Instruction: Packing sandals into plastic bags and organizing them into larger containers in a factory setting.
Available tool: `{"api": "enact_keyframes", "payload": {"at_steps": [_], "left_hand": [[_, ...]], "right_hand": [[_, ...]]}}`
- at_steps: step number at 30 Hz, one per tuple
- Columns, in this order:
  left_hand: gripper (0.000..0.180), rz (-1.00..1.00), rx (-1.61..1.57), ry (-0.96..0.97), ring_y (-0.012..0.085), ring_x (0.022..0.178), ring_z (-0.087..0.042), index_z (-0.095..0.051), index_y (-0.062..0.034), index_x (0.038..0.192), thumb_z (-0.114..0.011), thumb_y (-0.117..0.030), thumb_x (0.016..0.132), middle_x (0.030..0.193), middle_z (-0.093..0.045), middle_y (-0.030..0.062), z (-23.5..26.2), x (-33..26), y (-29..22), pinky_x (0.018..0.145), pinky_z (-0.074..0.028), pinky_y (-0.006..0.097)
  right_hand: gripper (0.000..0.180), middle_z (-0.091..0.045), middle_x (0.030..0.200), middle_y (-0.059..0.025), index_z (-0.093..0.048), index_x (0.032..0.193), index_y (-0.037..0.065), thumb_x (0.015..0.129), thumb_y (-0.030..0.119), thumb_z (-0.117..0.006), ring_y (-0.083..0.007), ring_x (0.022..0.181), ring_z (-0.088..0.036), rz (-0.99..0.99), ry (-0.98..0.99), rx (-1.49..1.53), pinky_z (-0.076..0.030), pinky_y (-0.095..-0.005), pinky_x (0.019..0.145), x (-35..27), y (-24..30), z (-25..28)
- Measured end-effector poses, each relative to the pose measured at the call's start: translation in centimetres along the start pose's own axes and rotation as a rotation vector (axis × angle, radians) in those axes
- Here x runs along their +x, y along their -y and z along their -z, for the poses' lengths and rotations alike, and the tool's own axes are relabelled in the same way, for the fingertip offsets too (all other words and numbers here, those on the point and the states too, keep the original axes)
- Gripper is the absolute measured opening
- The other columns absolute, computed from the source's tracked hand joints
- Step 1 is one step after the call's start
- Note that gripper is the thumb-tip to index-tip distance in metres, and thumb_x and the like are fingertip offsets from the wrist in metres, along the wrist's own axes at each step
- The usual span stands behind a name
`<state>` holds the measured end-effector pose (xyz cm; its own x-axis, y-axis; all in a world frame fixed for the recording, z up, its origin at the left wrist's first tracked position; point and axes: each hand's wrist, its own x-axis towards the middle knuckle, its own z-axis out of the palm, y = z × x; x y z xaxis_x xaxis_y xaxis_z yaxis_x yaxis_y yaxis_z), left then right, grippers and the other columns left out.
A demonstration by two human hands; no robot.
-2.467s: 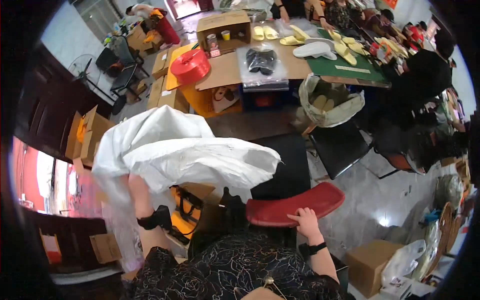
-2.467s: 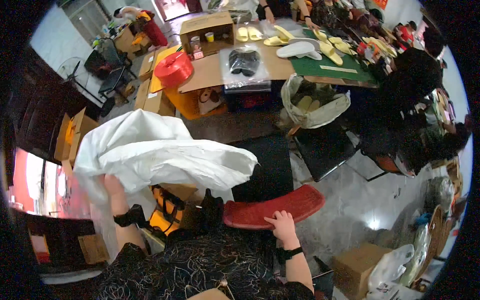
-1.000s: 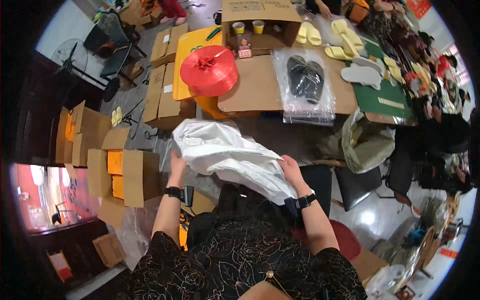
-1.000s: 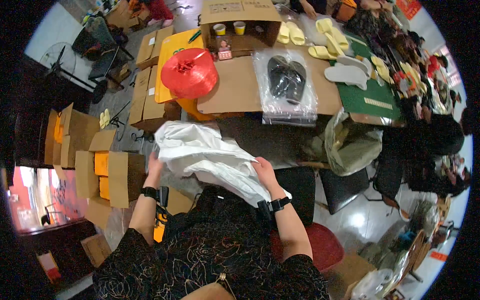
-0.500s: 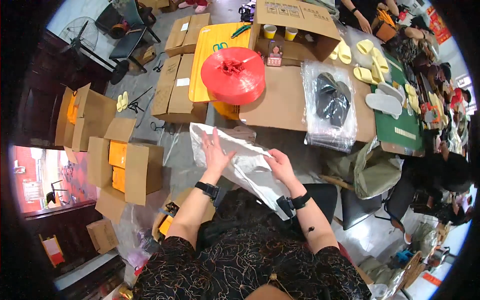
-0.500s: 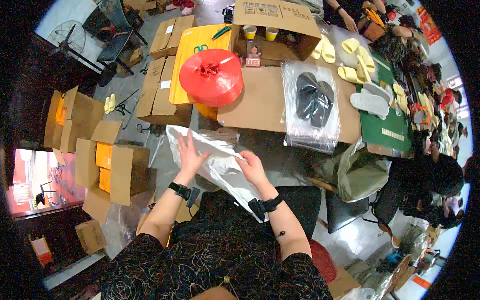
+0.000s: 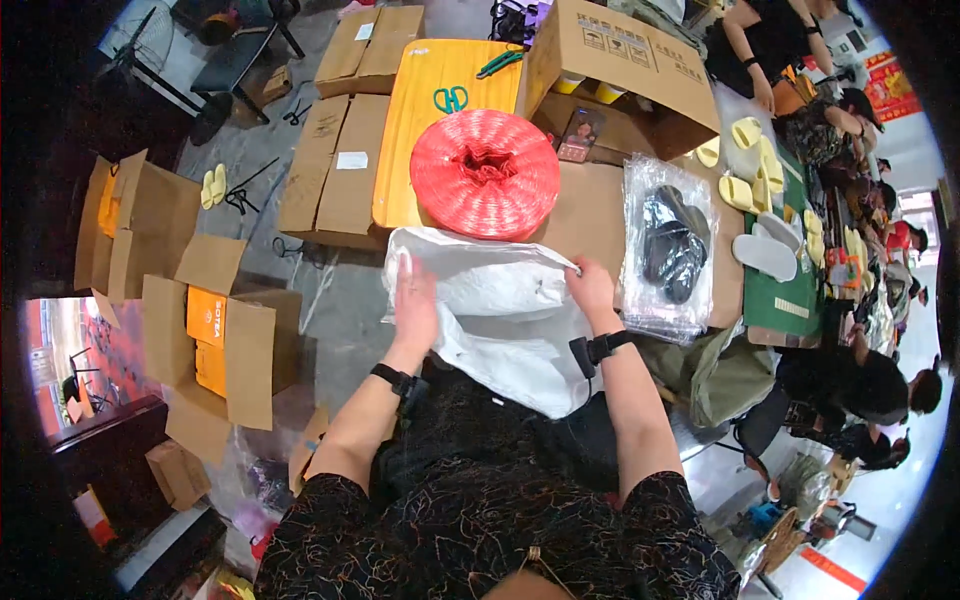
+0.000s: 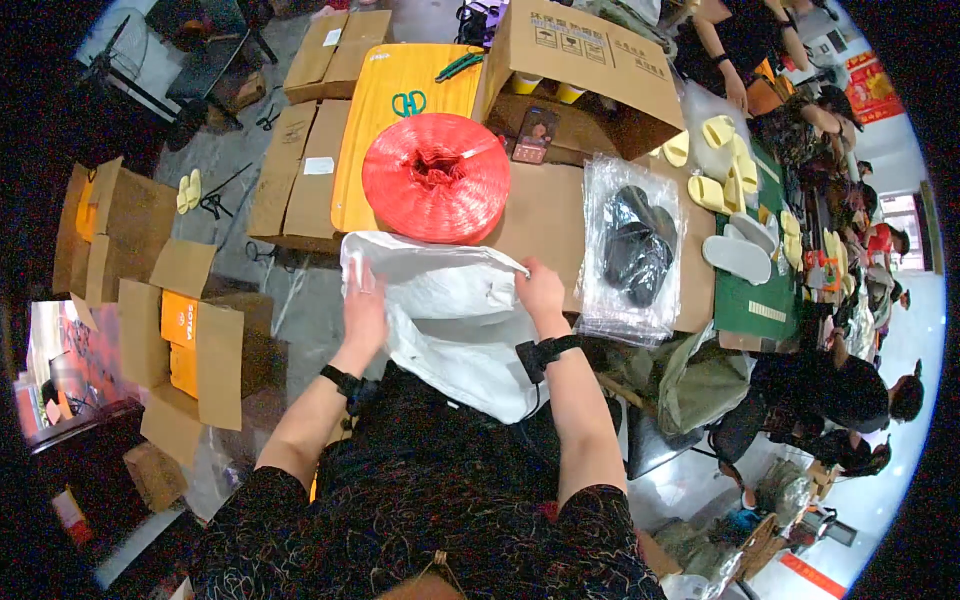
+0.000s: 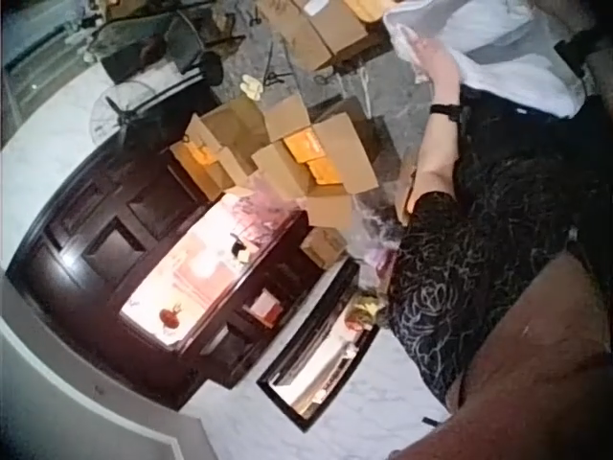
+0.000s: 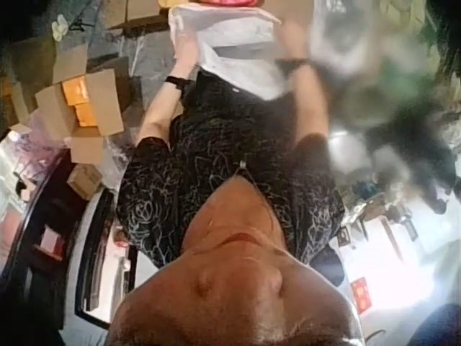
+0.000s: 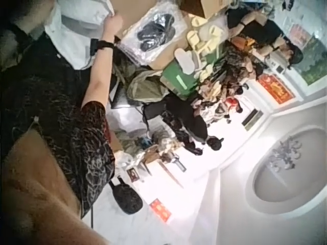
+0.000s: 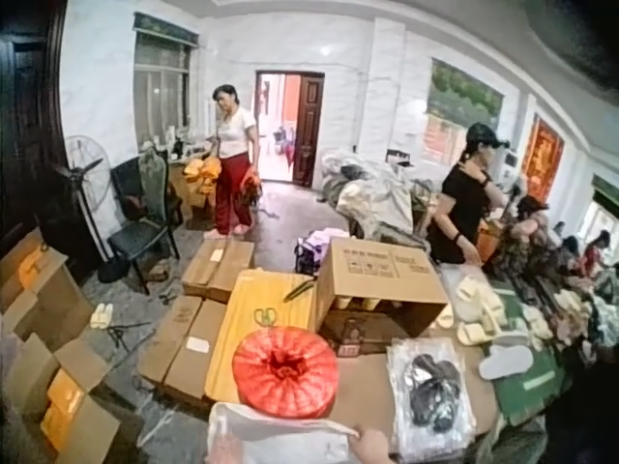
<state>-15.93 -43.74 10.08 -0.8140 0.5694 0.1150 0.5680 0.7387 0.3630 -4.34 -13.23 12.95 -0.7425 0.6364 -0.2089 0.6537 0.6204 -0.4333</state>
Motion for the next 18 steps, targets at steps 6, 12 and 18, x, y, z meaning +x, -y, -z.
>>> {"api": "enact_keyframes", "payload": {"at_steps": [6, 12, 18], "left_hand": [[0.059, -0.076, -0.257, 0.173, 0.0449, 0.13, -0.035, -0.045, 0.001, 0.132, -0.065, -0.015, 0.079, 0.136, -0.043, 0.0258, -5.7, 1.4, -4.9, 0.108, -0.034, 0.046], [0.052, -0.201, -0.239, 0.131, 0.0386, 0.122, -0.043, -0.052, -0.0044, 0.127, -0.065, -0.023, 0.08, 0.13, -0.05, 0.0209, -9.2, 4.8, -4.0, 0.105, -0.036, 0.045], [0.058, -0.171, -0.198, 0.16, 0.0357, 0.124, -0.041, -0.052, -0.0083, 0.131, -0.068, -0.028, 0.078, 0.13, -0.049, 0.022, -10.4, 5.7, -5.9, 0.103, -0.035, 0.046]], "right_hand": [[0.023, -0.067, 0.08, -0.0164, -0.066, 0.099, 0.014, 0.082, 0.029, -0.061, -0.0372, 0.078, -0.065, 0.114, 0.107, -0.102, -0.052, -0.0498, 0.071, 0.6, -1.0, -3.6], [0.026, -0.068, 0.078, -0.0136, -0.066, 0.096, 0.015, 0.081, 0.035, -0.066, -0.0343, 0.075, -0.066, 0.136, 0.166, 0.017, -0.052, -0.0463, 0.068, 4.1, -3.8, -5.0], [0.036, -0.067, 0.09, -0.0172, -0.062, 0.103, 0.005, 0.074, 0.025, -0.071, -0.0322, 0.089, -0.065, -0.067, 0.213, 0.131, -0.049, -0.0411, 0.078, 10.5, -4.6, -5.4]]}}
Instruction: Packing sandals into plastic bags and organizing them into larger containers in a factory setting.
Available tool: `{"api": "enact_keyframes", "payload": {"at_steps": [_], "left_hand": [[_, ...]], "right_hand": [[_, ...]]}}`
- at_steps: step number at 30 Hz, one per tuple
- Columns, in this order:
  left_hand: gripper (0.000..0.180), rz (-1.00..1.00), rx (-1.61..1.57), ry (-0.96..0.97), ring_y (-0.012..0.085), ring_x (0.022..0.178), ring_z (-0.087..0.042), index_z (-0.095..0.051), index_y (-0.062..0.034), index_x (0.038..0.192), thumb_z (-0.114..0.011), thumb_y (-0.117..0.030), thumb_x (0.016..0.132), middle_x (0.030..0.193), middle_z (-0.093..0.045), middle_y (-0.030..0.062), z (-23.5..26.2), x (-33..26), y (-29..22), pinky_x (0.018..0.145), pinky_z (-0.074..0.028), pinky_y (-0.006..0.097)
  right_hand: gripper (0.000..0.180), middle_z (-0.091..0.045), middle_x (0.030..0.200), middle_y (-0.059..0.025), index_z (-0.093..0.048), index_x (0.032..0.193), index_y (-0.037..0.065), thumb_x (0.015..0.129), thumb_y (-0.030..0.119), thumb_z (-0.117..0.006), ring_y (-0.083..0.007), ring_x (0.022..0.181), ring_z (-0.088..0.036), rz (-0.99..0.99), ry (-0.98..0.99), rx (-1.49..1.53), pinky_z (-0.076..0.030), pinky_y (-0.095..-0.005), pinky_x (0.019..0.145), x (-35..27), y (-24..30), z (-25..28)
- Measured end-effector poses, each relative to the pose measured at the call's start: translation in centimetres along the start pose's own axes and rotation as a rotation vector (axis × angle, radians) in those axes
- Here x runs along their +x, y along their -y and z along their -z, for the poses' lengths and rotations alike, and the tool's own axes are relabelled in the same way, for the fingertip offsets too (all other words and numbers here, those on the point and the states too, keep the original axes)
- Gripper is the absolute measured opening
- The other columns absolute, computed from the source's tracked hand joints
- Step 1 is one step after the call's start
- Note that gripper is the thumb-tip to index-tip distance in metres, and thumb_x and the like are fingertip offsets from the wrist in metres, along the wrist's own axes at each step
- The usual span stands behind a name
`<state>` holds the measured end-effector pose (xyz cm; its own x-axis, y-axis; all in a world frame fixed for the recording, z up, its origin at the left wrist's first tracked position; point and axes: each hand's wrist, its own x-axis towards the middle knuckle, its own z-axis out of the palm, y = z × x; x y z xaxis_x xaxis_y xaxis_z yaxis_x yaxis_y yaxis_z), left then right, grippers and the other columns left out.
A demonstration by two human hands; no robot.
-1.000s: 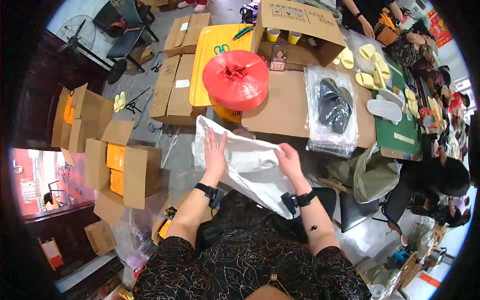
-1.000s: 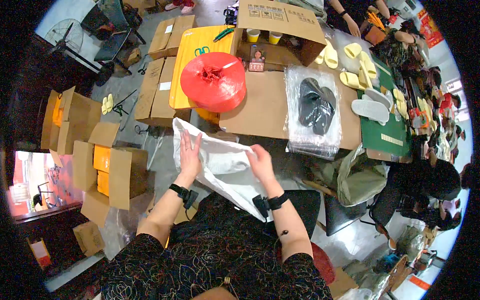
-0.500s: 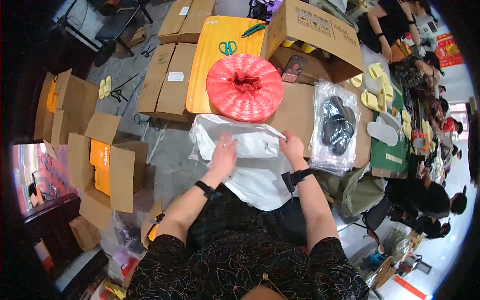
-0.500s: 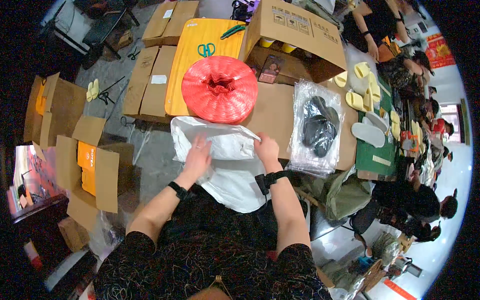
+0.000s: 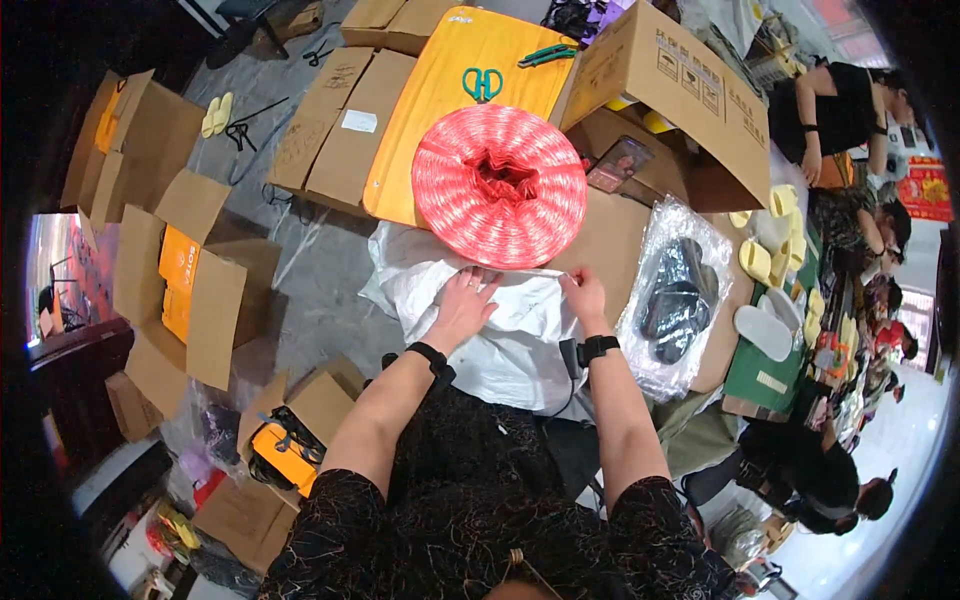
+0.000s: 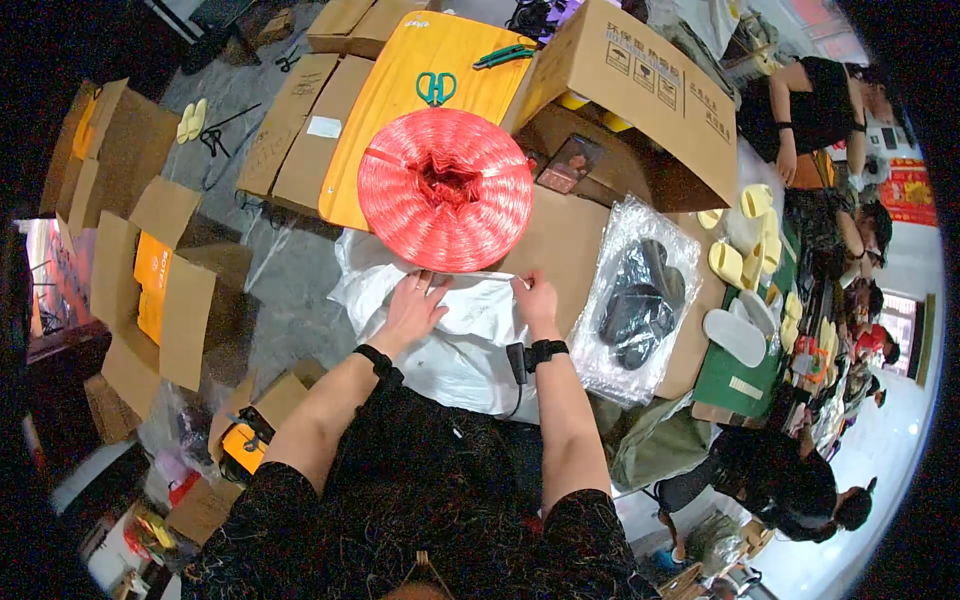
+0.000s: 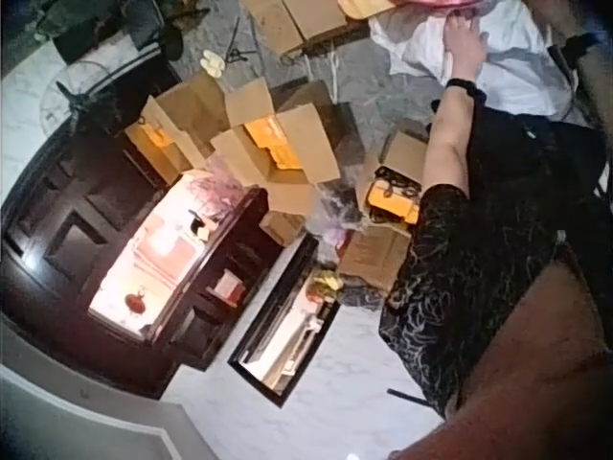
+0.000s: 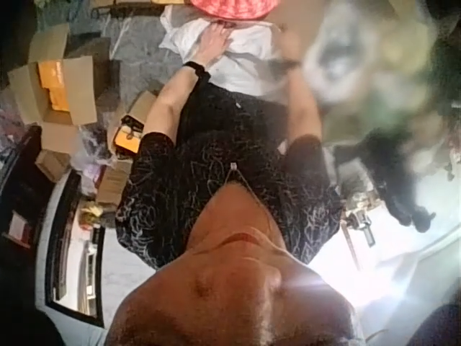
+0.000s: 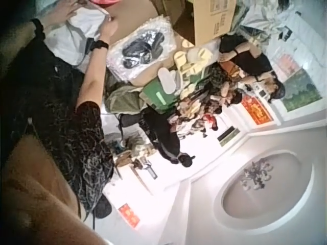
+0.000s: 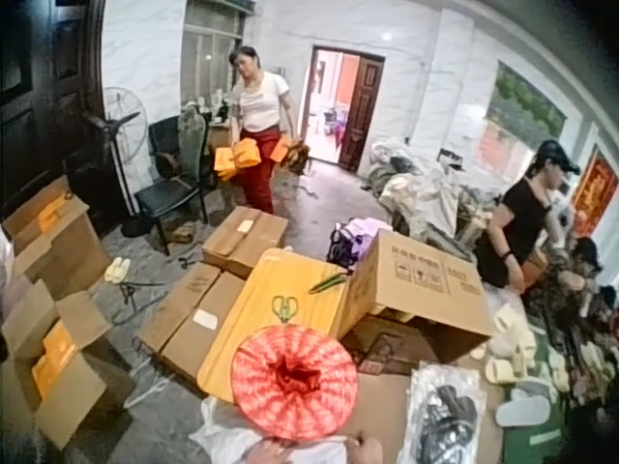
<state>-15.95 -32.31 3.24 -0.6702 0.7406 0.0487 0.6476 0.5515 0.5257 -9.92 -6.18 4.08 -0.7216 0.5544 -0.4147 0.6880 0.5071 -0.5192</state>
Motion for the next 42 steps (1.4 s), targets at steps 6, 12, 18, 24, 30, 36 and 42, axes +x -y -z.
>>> {"api": "enact_keyframes", "payload": {"at_steps": [6, 12, 18, 24, 30, 36, 42], "left_hand": [[0.062, 0.074, 0.136, 0.013, 0.0373, 0.127, -0.038, -0.05, -0.004, 0.132, -0.067, -0.033, 0.079, 0.131, -0.047, 0.0234, -0.2, -0.3, -1.4, 0.107, -0.031, 0.046], [0.056, 0.063, 0.192, 0.056, 0.0376, 0.129, -0.036, -0.056, -0.001, 0.122, -0.067, -0.033, 0.077, 0.133, -0.045, 0.0218, -1.5, 0.0, -1.7, 0.11, -0.028, 0.045], [0.065, 0.044, 0.176, 0.057, 0.032, 0.127, -0.037, -0.05, 0.0042, 0.127, -0.068, -0.034, 0.077, 0.132, -0.049, 0.0153, -1.1, -0.1, -1.7, 0.108, -0.031, 0.042], [0.063, -0.034, 0.114, 0.014, 0.0281, 0.127, -0.039, -0.051, 0.0001, 0.126, -0.067, -0.036, 0.077, 0.132, -0.05, 0.0124, -0.5, -0.4, -0.5, 0.108, -0.031, 0.04], [0.062, -0.003, 0.191, 0.084, 0.0295, 0.136, -0.028, -0.056, -0.0123, 0.127, -0.063, -0.048, 0.078, 0.142, -0.044, 0.0086, 0.5, 1.9, 0.2, 0.115, -0.019, 0.048], [0.072, 0.053, 0.107, 0.037, 0.0262, 0.14, -0.025, -0.043, -0.0193, 0.14, -0.056, -0.058, 0.08, 0.15, -0.035, 0.0058, -0.6, 2.5, 2.8, 0.117, -0.016, 0.048], [0.047, 0.372, -0.191, 0.203, 0.0234, 0.131, -0.042, -0.045, -0.0143, 0.137, -0.043, -0.037, 0.096, 0.141, -0.047, 0.0079, 2.6, 5.4, 1.0, 0.111, -0.032, 0.04]], "right_hand": [[0.069, -0.048, 0.129, -0.0195, -0.047, 0.128, 0.005, 0.066, 0.019, -0.075, -0.0391, 0.126, -0.04, 0.741, -0.237, 0.014, -0.034, -0.0474, 0.102, -3.1, 10.5, 5.4], [0.102, -0.043, 0.131, -0.0255, -0.031, 0.144, 0.007, 0.058, 0.027, -0.081, -0.0425, 0.124, -0.04, 1.128, 0.13, -0.418, -0.031, -0.0507, 0.106, -3.2, 18.8, 3.6], [0.113, -0.046, 0.125, -0.0268, -0.032, 0.144, 0.007, 0.05, 0.045, -0.082, -0.045, 0.112, -0.047, 1.127, 0.066, -0.524, -0.036, -0.0495, 0.1, -0.2, 19.3, 2.1], [0.091, -0.053, 0.102, -0.0179, -0.047, 0.128, 0.006, 0.048, 0.04, -0.076, -0.0372, 0.095, -0.052, 1.226, 0.112, -0.325, -0.042, -0.0441, 0.088, 1.2, 21.2, 3.5], [0.086, -0.057, 0.103, -0.0149, -0.051, 0.123, 0.007, 0.048, 0.041, -0.078, -0.0348, 0.096, -0.053, 1.199, 0.223, -0.283, -0.042, -0.0428, 0.088, 2.0, 22.4, 6.3], [0.084, -0.058, 0.11, -0.0146, -0.052, 0.121, 0.007, 0.049, 0.04, -0.08, -0.0342, 0.103, -0.054, 1.166, 0.253, -0.209, -0.041, -0.0418, 0.09, 0.8, 22.4, 7.6], [0.08, -0.058, 0.111, -0.0142, -0.054, 0.116, 0.005, 0.049, 0.038, -0.08, -0.0331, 0.103, -0.054, 1.069, 0.236, -0.148, -0.041, -0.0419, 0.091, -0.6, 20.6, 8.6]]}}
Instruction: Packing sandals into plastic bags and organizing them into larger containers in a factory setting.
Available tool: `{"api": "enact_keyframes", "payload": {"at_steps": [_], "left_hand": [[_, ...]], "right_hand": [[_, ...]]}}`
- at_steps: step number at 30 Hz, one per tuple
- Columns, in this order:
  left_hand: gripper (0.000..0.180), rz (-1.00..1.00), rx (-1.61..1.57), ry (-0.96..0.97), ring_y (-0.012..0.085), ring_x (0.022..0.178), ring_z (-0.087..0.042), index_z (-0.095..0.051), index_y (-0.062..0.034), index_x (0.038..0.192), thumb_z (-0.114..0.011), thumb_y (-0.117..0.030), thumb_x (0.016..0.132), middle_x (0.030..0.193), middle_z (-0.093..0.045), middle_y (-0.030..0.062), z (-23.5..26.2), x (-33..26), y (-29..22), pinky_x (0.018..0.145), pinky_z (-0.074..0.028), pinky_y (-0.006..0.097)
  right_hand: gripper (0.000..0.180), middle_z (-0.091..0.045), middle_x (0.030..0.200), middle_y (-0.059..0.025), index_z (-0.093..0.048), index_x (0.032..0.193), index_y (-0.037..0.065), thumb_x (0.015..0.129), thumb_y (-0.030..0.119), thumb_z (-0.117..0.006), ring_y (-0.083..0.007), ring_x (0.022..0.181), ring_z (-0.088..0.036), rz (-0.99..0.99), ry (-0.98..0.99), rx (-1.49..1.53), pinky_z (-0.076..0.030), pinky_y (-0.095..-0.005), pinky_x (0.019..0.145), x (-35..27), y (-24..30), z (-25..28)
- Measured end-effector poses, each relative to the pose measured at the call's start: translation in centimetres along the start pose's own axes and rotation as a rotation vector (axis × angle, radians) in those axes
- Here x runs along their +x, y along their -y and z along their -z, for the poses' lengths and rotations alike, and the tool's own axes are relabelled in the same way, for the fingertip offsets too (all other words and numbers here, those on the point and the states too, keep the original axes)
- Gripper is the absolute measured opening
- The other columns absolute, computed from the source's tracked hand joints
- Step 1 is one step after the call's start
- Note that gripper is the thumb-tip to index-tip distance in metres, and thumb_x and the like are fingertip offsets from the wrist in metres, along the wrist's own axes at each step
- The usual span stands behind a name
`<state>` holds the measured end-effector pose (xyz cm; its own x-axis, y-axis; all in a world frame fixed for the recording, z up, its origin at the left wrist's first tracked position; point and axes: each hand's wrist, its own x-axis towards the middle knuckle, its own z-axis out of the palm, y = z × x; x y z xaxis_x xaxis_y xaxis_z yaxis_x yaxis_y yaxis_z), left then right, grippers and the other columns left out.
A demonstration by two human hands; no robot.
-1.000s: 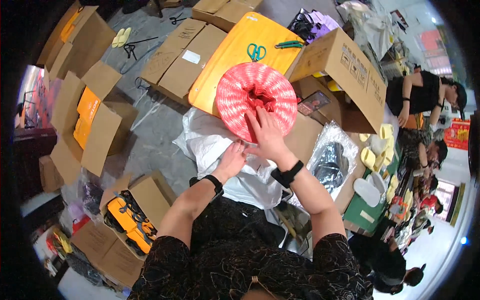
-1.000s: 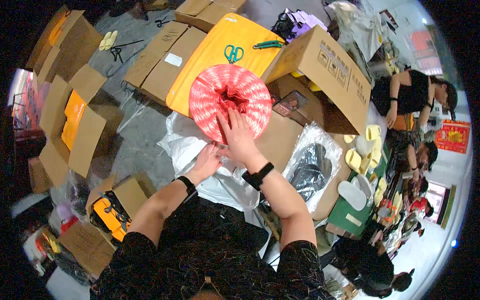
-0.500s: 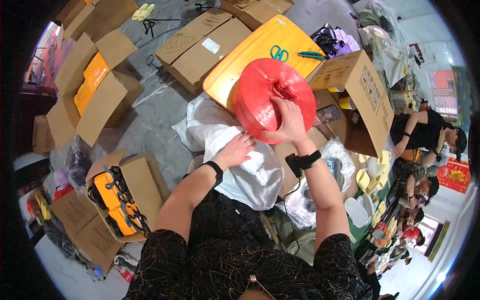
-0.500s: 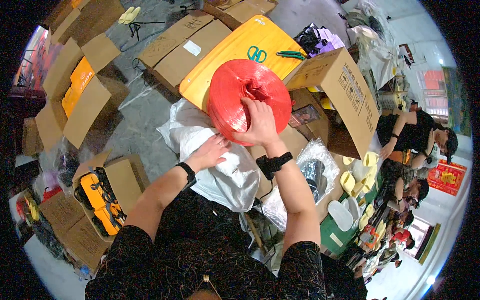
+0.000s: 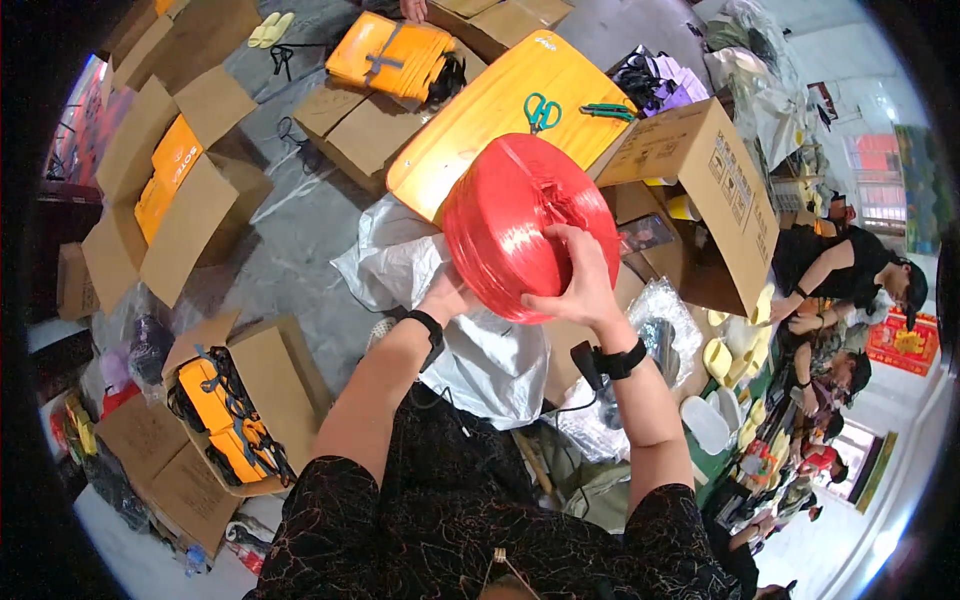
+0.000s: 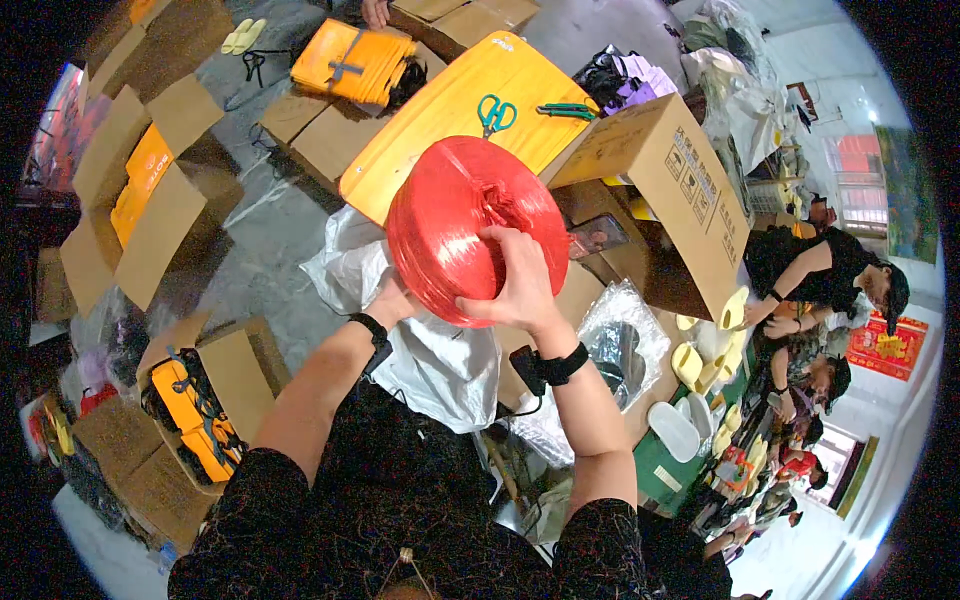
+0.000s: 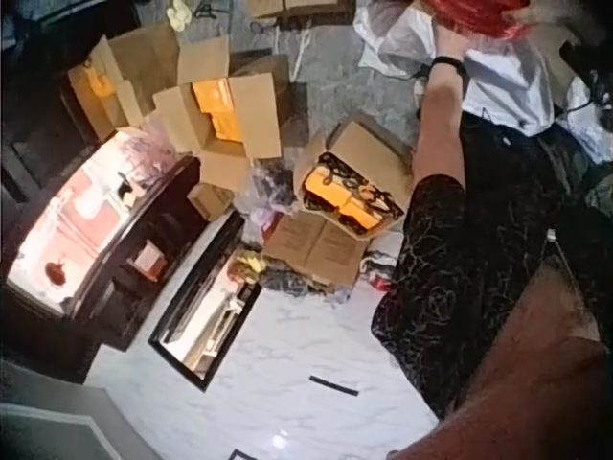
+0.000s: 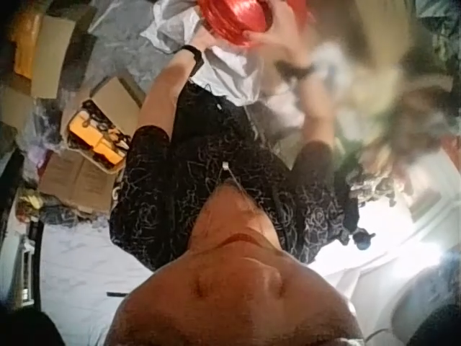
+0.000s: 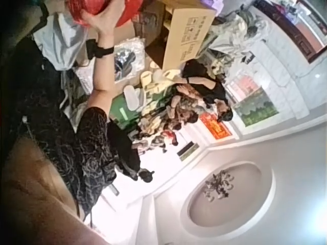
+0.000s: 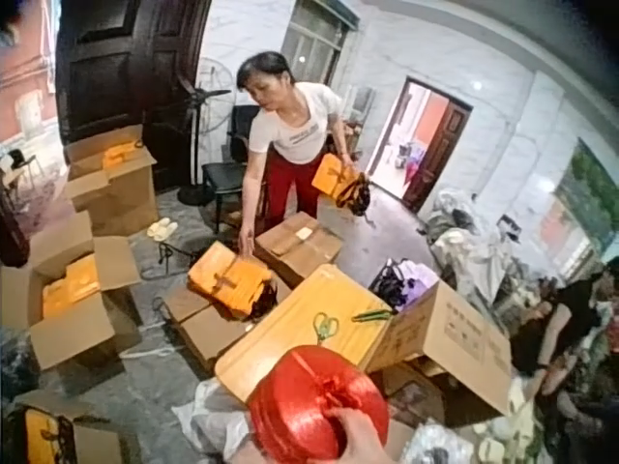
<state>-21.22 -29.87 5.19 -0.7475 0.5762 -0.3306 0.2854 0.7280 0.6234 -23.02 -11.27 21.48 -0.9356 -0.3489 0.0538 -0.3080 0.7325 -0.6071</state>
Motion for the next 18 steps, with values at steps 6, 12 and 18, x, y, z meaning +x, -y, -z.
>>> {"api": "enact_keyframes", "payload": {"at_steps": [6, 12, 18], "left_hand": [[0.041, -0.185, -0.078, -0.477, 0.03, 0.122, -0.05, -0.055, -0.0107, 0.125, -0.055, -0.026, 0.087, 0.129, -0.056, 0.0129, -5.7, -0.4, 4.5, 0.102, -0.04, 0.043], [0.039, -0.331, 0.066, -0.236, 0.0353, 0.115, -0.052, -0.058, -0.0021, 0.119, -0.053, -0.012, 0.081, 0.121, -0.059, 0.0167, -4.0, -5.2, 5.8, 0.104, -0.037, 0.045], [0.033, -0.287, -0.107, -0.351, 0.0333, 0.116, -0.052, -0.062, -0.0003, 0.112, -0.055, -0.01, 0.081, 0.118, -0.059, 0.0172, -4.9, -8.7, 6.0, 0.103, -0.038, 0.044]], "right_hand": [[0.076, -0.056, 0.108, -0.0152, -0.054, 0.112, 0.005, 0.049, 0.037, -0.08, -0.0343, 0.102, -0.053, 0.083, -0.037, 0.01, -0.041, -0.042, 0.09, -1.3, -0.3, -2.2], [0.072, -0.052, 0.111, -0.0187, -0.053, 0.111, 0.006, 0.049, 0.035, -0.078, -0.0368, 0.104, -0.05, 0.148, -0.016, -0.071, -0.038, -0.0455, 0.092, -2.3, 0.6, -4.2], [0.076, -0.049, 0.119, -0.0198, -0.053, 0.116, 0.008, 0.05, 0.037, -0.078, -0.0389, 0.109, -0.049, 0.094, 0.028, -0.188, -0.038, -0.048, 0.096, -4.9, 0.0, -7.5]]}}
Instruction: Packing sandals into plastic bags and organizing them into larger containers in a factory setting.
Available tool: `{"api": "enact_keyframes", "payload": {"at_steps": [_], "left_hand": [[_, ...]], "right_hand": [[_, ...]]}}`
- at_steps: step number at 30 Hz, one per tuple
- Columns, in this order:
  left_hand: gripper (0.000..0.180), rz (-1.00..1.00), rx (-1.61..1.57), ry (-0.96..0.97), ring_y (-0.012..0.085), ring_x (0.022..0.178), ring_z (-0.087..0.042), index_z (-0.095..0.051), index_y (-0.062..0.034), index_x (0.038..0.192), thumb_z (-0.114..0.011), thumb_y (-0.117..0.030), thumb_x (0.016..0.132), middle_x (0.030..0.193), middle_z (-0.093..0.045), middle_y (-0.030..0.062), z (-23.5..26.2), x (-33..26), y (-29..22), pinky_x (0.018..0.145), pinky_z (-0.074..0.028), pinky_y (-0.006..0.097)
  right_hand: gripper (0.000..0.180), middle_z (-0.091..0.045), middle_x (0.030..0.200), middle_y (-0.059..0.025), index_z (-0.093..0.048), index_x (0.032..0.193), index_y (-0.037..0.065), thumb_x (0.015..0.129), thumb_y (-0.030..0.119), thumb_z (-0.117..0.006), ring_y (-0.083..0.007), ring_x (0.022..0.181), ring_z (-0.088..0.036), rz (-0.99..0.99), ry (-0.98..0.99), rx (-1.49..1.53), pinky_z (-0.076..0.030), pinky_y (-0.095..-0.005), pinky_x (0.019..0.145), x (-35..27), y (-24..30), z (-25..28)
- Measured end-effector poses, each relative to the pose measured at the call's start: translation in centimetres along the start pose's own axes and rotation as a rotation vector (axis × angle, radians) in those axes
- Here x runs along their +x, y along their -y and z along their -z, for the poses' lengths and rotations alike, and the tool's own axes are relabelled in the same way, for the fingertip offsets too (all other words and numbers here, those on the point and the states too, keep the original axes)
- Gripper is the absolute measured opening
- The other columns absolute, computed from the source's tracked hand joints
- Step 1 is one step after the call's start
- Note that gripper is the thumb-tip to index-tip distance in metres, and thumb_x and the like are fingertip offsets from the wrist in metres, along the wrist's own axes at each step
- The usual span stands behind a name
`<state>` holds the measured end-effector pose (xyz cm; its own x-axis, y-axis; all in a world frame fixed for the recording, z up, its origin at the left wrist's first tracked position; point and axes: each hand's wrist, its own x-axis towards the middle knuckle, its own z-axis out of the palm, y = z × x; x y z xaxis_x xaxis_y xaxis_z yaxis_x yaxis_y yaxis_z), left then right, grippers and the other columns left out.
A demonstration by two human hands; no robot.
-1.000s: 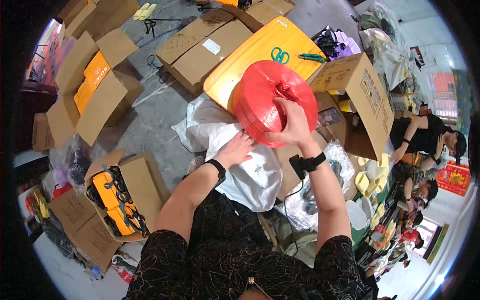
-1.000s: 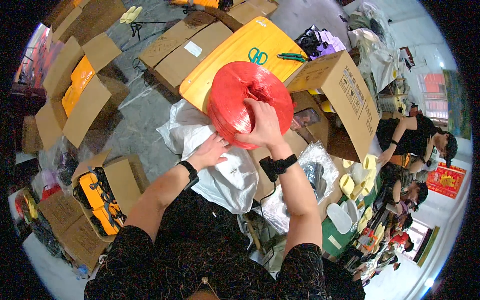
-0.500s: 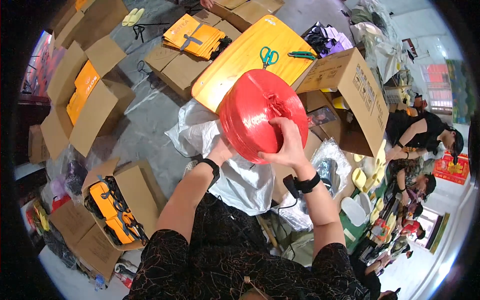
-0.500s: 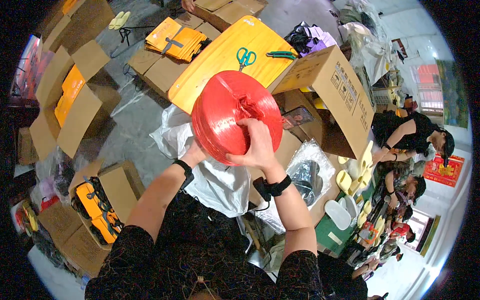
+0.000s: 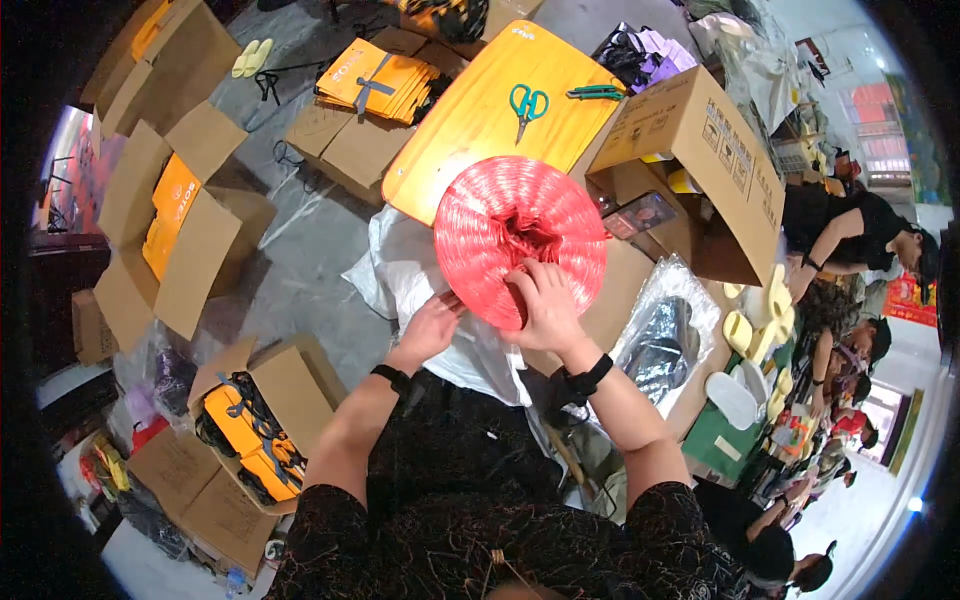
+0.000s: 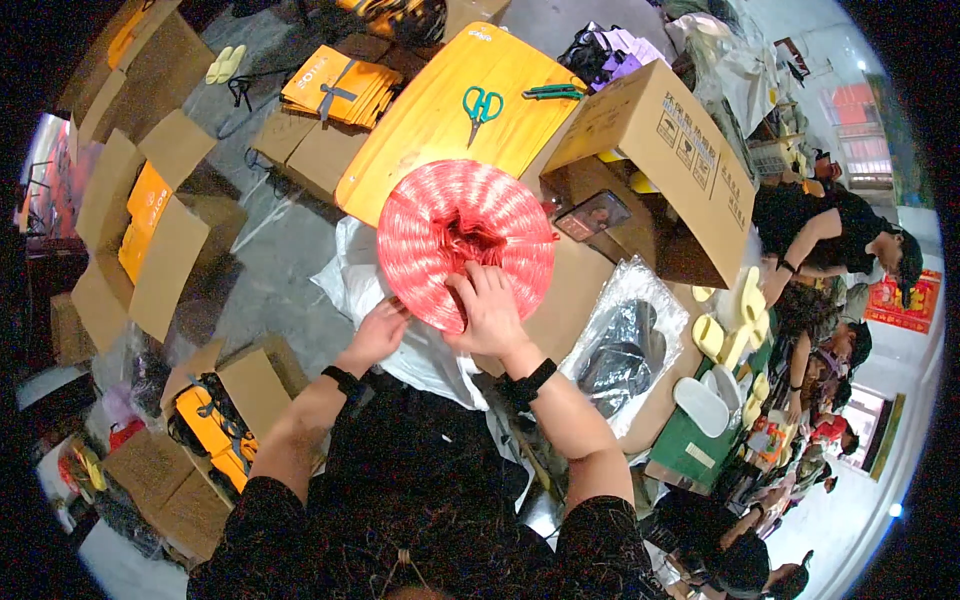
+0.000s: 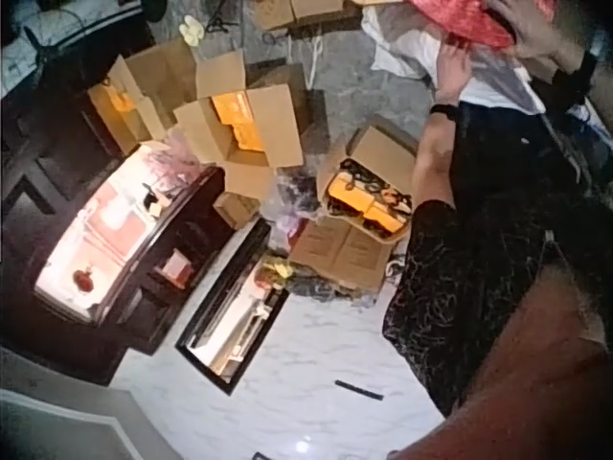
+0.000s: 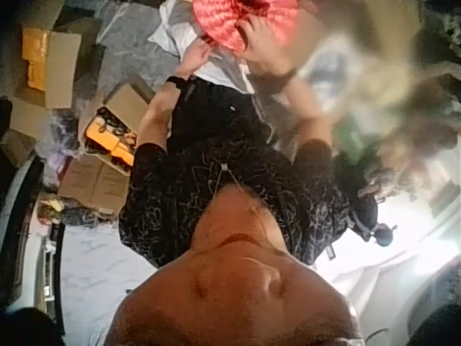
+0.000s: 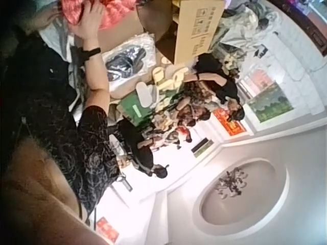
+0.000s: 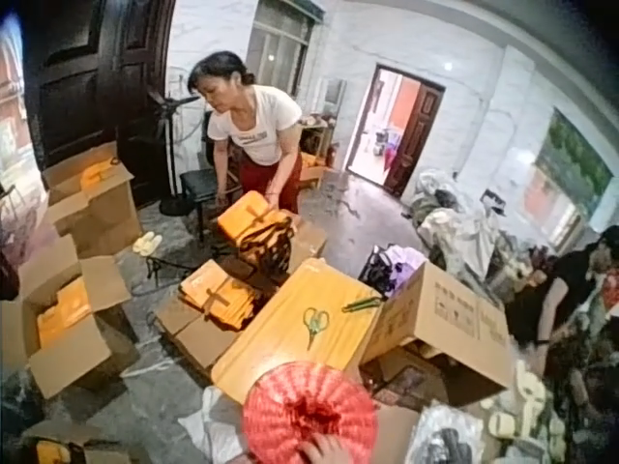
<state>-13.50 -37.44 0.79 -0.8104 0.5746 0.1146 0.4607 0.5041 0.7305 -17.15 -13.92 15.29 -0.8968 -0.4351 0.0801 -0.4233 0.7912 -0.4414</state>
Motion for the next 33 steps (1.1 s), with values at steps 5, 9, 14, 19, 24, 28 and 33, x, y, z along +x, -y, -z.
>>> {"api": "enact_keyframes", "payload": {"at_steps": [5, 9, 14, 19, 24, 28, 33], "left_hand": [[0.042, 0.23, 0.243, -0.35, 0.0342, 0.115, -0.049, -0.058, -0.0018, 0.116, -0.066, -0.014, 0.077, 0.117, -0.056, 0.0157, 0.7, 0.6, -1.8, 0.099, -0.037, 0.046], [0.061, 0.378, 0.176, -0.349, 0.0347, 0.118, -0.046, -0.052, -0.0023, 0.124, -0.075, -0.021, 0.07, 0.122, -0.054, 0.0156, 0.9, 2.3, 0.7, 0.099, -0.035, 0.046], [0.04, 0.413, 0.018, -0.192, 0.0394, 0.098, -0.057, -0.064, 0.0009, 0.101, -0.076, -0.016, 0.067, 0.1, -0.064, 0.0204, 1.2, 4.1, 2.3, 0.082, -0.046, 0.047], [0.024, 0.366, -0.074, -0.196, 0.0458, 0.084, -0.059, -0.067, -0.0013, 0.092, -0.071, -0.009, 0.07, 0.083, -0.063, 0.0262, 1.0, 5.3, 4.1, 0.072, -0.048, 0.052], [0.027, 0.438, -0.199, -0.14, 0.0425, 0.093, -0.061, -0.066, -0.0005, 0.099, -0.068, -0.013, 0.074, 0.092, -0.065, 0.0255, 2.3, 6.4, 3.8, 0.078, -0.05, 0.045], [0.045, 0.642, -1.046, 0.0, 0.0303, 0.106, -0.06, -0.054, -0.0056, 0.121, -0.066, -0.025, 0.082, 0.114, -0.062, 0.0145, 8.9, 7.8, -2.7, 0.088, -0.049, 0.042], [0.064, 1.028, -1.459, 0.012, 0.0228, 0.123, -0.05, -0.035, -0.0119, 0.141, -0.056, -0.046, 0.091, 0.137, -0.049, 0.0085, 9.1, 8.5, -6.2, 0.1, -0.045, 0.042]], "right_hand": [[0.075, -0.045, 0.127, -0.0219, -0.051, 0.12, 0.007, 0.054, 0.029, -0.079, -0.0421, 0.117, -0.044, -0.1, -0.094, -0.032, -0.035, -0.0518, 0.102, -1.3, 2.0, 0.6], [0.06, -0.053, 0.113, -0.0149, -0.053, 0.119, 0.007, 0.068, 0.026, -0.078, -0.0357, 0.106, -0.05, -0.033, -0.281, -0.043, -0.041, -0.0473, 0.09, -7.9, 3.9, -2.6], [0.052, -0.055, 0.105, -0.0135, -0.054, 0.112, 0.006, 0.071, 0.029, -0.078, -0.0338, 0.097, -0.052, -0.527, -0.226, 0.2, -0.043, -0.0435, 0.084, -12.7, 4.9, -7.8], [0.056, -0.053, 0.108, -0.0184, -0.051, 0.111, 0.0, 0.07, 0.028, -0.077, -0.0383, 0.101, -0.052, -0.727, -0.202, 0.165, -0.045, -0.0457, 0.085, -10.0, 2.7, -10.5], [0.032, -0.064, 0.079, -0.0242, -0.059, 0.096, -0.002, 0.08, 0.026, -0.061, -0.045, 0.077, -0.062, -0.93, -0.133, 0.222, -0.05, -0.0527, 0.072, -11.5, 0.0, -13.6], [0.028, -0.065, 0.083, -0.0249, -0.063, 0.095, -0.001, 0.081, 0.023, -0.061, -0.0441, 0.081, -0.062, -0.996, -0.167, 0.373, -0.049, -0.0516, 0.075, -11.4, -0.8, -12.4], [0.031, -0.064, 0.086, -0.0262, -0.066, 0.093, 0.001, 0.082, 0.029, -0.06, -0.0437, 0.084, -0.062, -0.999, -0.208, 0.494, -0.049, -0.0504, 0.075, -11.5, -1.9, -12.9]]}}
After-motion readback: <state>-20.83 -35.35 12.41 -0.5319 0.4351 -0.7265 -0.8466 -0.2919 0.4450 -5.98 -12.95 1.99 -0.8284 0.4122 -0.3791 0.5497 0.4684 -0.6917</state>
